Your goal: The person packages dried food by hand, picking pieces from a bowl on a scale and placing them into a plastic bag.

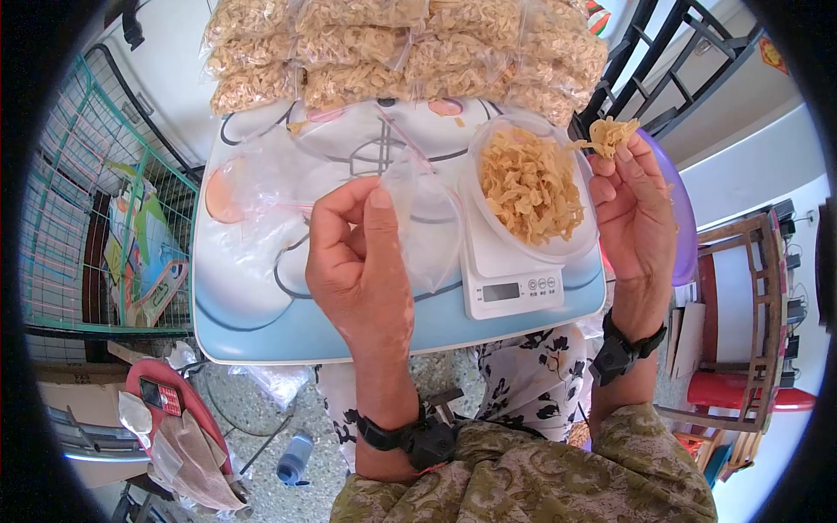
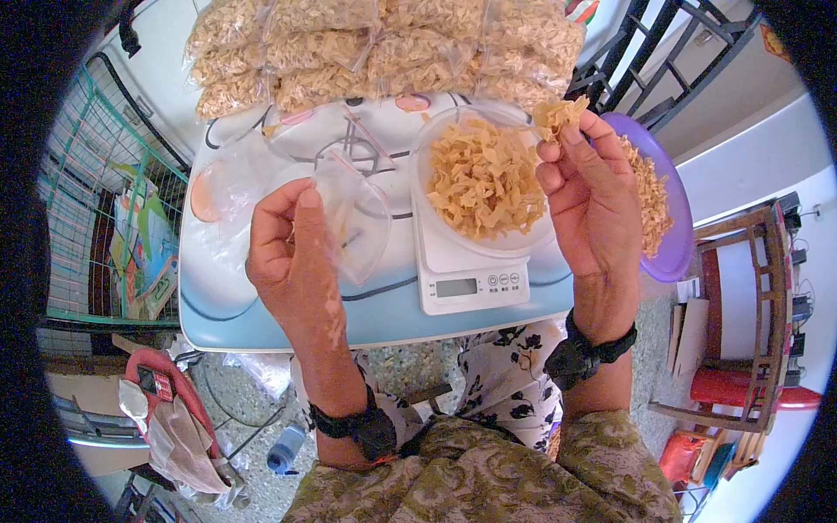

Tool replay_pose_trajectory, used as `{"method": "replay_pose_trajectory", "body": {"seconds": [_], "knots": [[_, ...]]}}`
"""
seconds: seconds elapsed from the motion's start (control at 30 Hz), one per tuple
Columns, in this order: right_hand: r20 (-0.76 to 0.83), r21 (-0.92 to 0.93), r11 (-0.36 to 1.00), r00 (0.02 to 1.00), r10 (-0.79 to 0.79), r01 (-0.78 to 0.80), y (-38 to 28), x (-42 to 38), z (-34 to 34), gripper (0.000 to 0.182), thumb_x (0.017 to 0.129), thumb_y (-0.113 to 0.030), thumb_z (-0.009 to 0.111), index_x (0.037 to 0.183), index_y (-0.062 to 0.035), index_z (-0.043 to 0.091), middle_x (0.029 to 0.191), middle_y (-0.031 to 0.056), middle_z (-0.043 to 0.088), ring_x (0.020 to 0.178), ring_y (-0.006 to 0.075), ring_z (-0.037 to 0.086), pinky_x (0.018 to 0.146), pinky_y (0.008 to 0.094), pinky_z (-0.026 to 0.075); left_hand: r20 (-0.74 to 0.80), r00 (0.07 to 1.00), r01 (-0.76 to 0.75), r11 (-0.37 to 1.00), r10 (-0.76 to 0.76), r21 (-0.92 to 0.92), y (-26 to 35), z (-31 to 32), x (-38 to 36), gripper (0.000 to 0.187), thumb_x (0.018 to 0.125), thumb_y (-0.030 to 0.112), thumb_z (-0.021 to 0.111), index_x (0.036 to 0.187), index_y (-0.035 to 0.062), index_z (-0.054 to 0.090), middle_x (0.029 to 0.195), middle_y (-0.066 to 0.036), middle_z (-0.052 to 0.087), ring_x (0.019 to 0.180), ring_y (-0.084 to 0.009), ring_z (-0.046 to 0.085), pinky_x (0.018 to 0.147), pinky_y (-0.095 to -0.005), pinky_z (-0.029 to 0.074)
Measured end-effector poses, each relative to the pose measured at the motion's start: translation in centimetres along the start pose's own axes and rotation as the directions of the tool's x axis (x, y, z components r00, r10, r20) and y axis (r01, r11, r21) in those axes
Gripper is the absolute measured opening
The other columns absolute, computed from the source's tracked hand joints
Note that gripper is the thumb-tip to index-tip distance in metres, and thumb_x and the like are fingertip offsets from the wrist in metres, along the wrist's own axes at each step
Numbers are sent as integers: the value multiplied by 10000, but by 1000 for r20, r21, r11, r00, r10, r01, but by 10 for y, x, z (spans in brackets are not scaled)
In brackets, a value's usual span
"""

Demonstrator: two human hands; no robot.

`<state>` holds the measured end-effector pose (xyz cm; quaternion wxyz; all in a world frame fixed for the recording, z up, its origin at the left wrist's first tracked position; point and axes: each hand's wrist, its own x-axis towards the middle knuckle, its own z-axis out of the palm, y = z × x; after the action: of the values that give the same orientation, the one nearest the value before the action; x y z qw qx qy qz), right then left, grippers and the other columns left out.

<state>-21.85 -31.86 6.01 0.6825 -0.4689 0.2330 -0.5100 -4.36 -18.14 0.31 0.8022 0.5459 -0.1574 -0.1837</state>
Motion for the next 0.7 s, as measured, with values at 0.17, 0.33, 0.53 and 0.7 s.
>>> {"method": "replay_pose_trajectory", "body": {"seconds": [0.17, 0.33, 0.53, 0.7], "knots": [[60, 20, 1000, 998, 11, -12, 0, -5, 7, 158, 922, -44, 553, 1078, -27, 571, 921, 60, 628, 789, 133, 610, 603, 214, 476, 8, 1000, 0, 1000, 0, -4, 0, 0, 0, 99, 915, 77, 601, 992, 16, 592, 763, 54, 528, 565, 35, 394, 475, -127, 286], [60, 16, 1000, 998, 23, -24, -2, -19, 36, 166, 924, -44, 552, 1089, -29, 562, 939, 71, 636, 777, 130, 620, 594, 214, 491, 18, 1000, 22, 997, -21, -73, 1, 1, -2, 87, 923, 74, 587, 994, 23, 589, 744, 58, 537, 554, 35, 385, 470, -129, 274], [119, -8, 1000, 993, 3, -2, 12, -35, 69, 197, 924, -35, 542, 1120, -16, 533, 992, 96, 623, 740, 122, 598, 534, 205, 450, 34, 999, 7, 998, -5, -62, 2, -1, -2, 85, 926, 74, 583, 995, 24, 585, 750, 54, 547, 551, 34, 394, 464, -134, 281], [162, -32, 999, 987, 19, -14, 31, -44, 96, 200, 929, -36, 528, 1125, 0, 515, 999, 98, 600, 715, 117, 597, 485, 196, 418, 31, 998, 48, 996, -46, -75, 5, 1, -3, 96, 930, 76, 577, 1005, 16, 580, 764, 38, 569, 551, 31, 410, 465, -137, 302]]}}
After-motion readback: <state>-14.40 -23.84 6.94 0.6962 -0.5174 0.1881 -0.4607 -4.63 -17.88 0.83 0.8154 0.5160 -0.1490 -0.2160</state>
